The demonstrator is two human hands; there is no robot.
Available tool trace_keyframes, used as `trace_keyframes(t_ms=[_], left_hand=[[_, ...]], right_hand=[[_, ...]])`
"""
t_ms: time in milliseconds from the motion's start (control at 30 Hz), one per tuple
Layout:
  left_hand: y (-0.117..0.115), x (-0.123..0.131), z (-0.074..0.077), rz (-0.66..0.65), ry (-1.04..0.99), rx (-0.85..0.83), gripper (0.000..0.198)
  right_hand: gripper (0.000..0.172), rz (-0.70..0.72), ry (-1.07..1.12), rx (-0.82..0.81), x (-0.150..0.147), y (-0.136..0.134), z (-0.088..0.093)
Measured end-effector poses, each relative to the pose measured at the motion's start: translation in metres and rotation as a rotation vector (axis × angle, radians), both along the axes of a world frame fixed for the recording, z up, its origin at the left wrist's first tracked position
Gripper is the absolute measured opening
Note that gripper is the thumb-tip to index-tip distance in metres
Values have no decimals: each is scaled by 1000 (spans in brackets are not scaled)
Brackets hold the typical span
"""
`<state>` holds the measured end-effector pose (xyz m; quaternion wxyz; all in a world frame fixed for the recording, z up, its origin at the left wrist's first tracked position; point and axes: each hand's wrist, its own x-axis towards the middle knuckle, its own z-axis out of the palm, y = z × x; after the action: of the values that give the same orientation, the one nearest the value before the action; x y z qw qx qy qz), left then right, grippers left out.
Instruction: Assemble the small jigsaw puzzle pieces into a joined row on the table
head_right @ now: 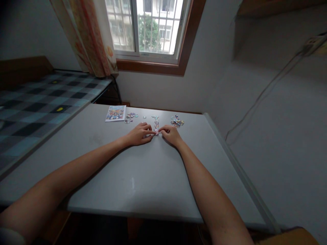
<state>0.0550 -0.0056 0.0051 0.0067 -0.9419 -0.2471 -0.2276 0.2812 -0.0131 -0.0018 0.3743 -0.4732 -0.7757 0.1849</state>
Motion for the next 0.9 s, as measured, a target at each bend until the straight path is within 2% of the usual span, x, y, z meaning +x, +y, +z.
trace_keyframes(t_ms=[633, 900], left_hand=[[-1, 1, 4, -29, -34, -3, 26], [0, 0, 2, -25, -32, -14, 27]], right_hand=[[25, 13, -31, -22, -1, 0, 0], [26, 72, -32, -12, -2, -3, 2]])
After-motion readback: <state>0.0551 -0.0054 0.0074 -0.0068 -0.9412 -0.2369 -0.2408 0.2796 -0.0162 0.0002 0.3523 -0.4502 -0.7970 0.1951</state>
